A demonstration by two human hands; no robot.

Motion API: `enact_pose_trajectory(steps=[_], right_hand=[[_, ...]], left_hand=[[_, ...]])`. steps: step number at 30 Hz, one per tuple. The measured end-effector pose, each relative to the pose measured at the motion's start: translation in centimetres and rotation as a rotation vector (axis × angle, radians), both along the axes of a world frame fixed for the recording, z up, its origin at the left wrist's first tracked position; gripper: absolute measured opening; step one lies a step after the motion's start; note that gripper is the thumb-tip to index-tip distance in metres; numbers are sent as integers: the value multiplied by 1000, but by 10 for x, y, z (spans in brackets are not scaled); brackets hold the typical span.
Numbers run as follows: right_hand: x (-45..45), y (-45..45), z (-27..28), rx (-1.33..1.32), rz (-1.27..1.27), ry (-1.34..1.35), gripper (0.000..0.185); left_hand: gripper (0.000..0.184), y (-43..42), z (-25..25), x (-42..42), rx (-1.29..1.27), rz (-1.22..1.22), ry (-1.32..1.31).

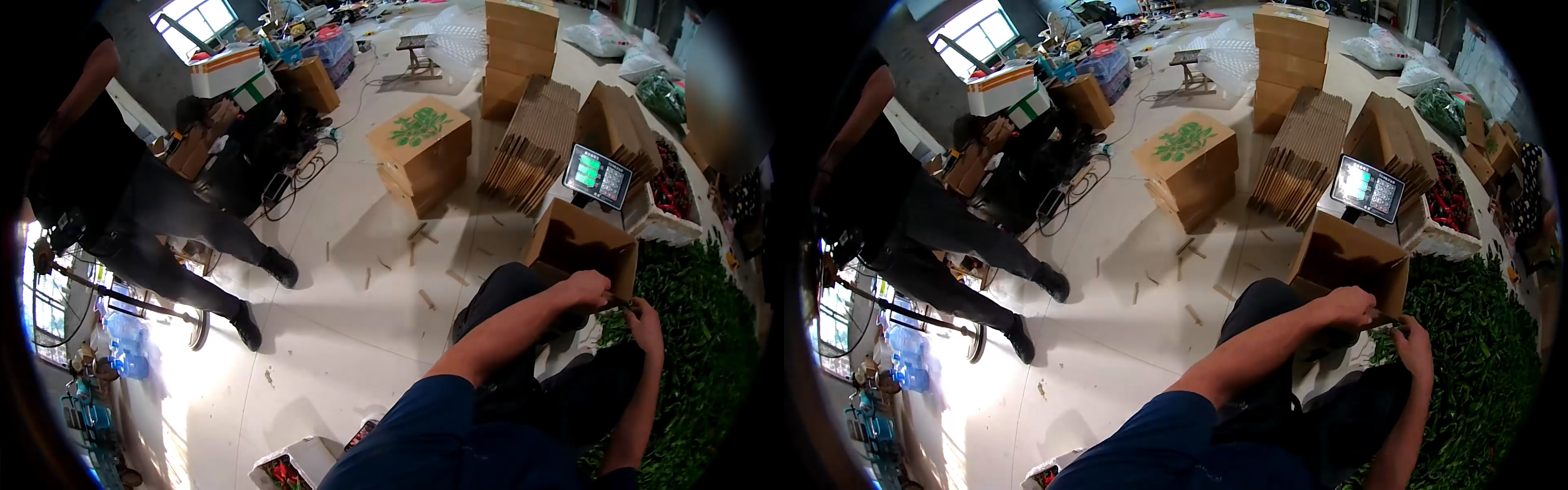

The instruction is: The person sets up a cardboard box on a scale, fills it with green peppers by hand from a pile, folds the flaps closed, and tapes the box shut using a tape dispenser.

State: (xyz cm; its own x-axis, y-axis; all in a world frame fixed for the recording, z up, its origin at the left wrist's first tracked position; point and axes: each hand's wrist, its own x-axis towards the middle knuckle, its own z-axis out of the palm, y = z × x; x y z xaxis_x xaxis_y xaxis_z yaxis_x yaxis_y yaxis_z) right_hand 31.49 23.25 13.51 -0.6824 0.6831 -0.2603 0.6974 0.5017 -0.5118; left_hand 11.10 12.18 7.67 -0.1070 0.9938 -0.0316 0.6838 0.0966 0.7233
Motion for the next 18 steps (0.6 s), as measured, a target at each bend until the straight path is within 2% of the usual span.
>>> enact_pose_trajectory(steps=[5, 8, 14, 17, 18], right_hand=[[19, 18, -15, 108, 14, 49, 45], [18, 9, 1, 74, -15, 4, 48], [35, 15, -3, 26, -41, 123, 49], [46, 21, 10, -374, -220, 437, 72], [59, 24, 16, -492, -312, 552, 81]], left_hand=[[38, -4, 5, -7, -38, -41, 50], [38, -9, 5, -5, 48, -44, 51], [38, -5, 3, 5, -7, -126, 51], [42, -5, 7, 9, 49, -192, 88], [47, -10, 24, 11, 39, -211, 83]])
